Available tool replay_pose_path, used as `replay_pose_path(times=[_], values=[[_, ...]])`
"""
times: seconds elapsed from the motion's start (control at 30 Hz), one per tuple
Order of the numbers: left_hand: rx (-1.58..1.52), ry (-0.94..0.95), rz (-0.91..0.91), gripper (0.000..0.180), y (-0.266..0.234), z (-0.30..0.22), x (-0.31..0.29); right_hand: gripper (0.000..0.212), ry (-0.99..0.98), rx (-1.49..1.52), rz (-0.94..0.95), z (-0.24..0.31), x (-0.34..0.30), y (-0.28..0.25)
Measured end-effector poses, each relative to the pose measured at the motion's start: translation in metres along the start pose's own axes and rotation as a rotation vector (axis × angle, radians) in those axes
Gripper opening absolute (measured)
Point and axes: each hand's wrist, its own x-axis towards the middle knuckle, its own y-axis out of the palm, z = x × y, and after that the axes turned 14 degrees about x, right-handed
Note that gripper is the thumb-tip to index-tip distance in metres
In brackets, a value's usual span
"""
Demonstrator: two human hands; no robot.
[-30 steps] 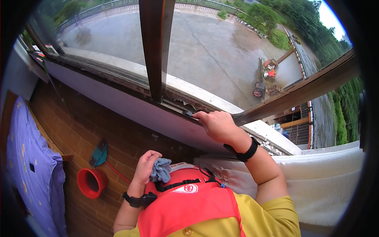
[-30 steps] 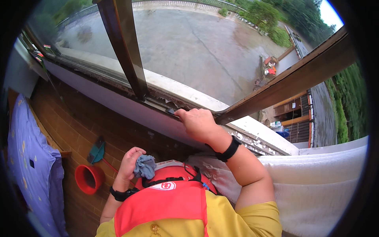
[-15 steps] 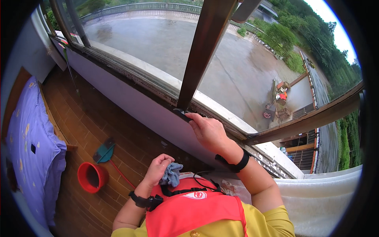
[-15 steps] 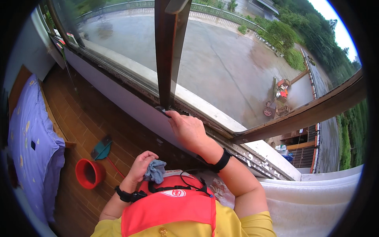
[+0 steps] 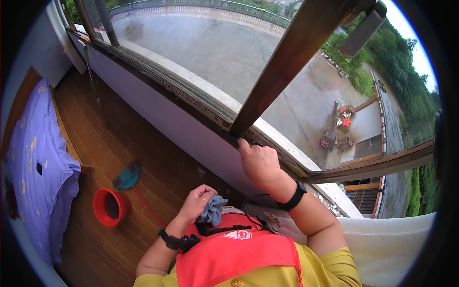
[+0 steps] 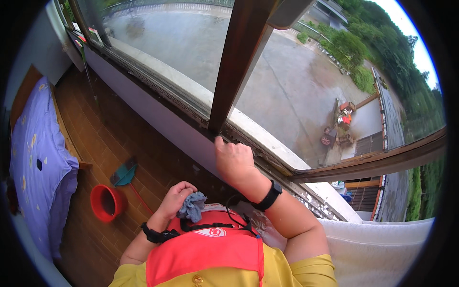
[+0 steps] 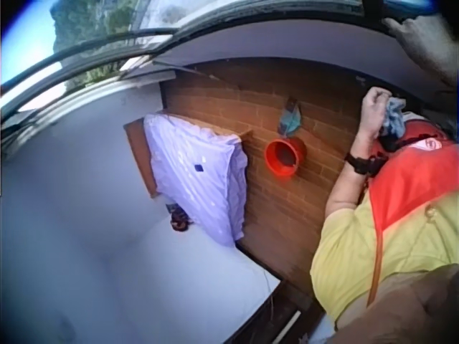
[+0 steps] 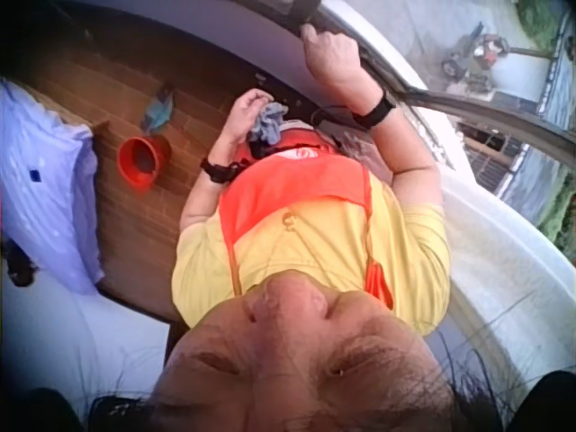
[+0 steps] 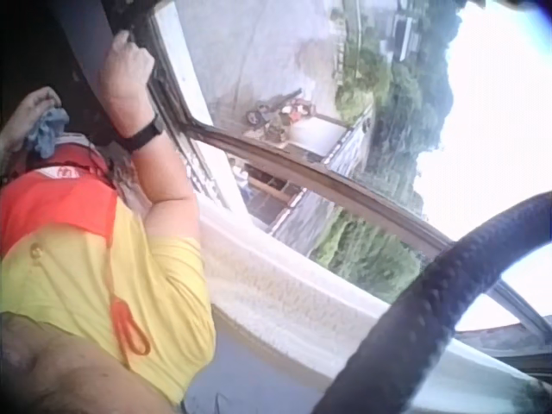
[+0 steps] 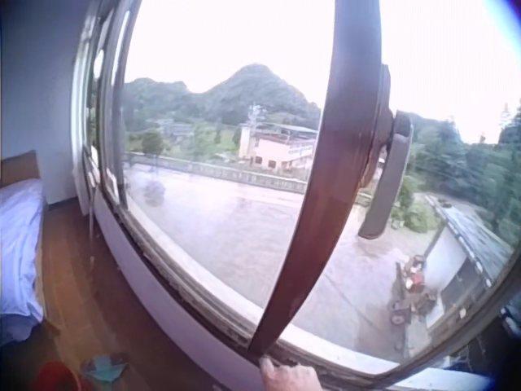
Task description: The person scrapes white debris from a window track and frame using a utility knife. They also use a blue cloth to wipe the frame and the window glass while the window is partially open.
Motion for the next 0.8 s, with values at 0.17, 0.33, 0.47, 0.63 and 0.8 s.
replay_pose_path(times=[0.17,0.33,0.47,0.63,0.8], values=[[-0.048,0.01,-0.046,0.014,-0.008,0.004,0.002,0.03,-0.188,0.013,-0.163,-0.007,-0.025,-0.028],[-0.002,0.043,0.029,0.013,0.0,-0.008,0.008,0.05,-0.283,-0.116,-0.292,0.002,0.022,0.008],[-0.037,0.046,-0.023,0.015,-0.004,0.001,0.001,0.047,-0.104,-0.21,0.037,-0.004,-0.02,-0.003],[-0.026,0.031,-0.019,0.015,-0.005,0.007,0.002,0.037,-0.272,-0.072,-0.059,0.005,0.006,-0.011],[-0.067,0.033,-0.044,0.015,-0.007,0.003,-0.002,0.033,-0.144,-0.108,-0.044,0.002,-0.001,-0.003]])
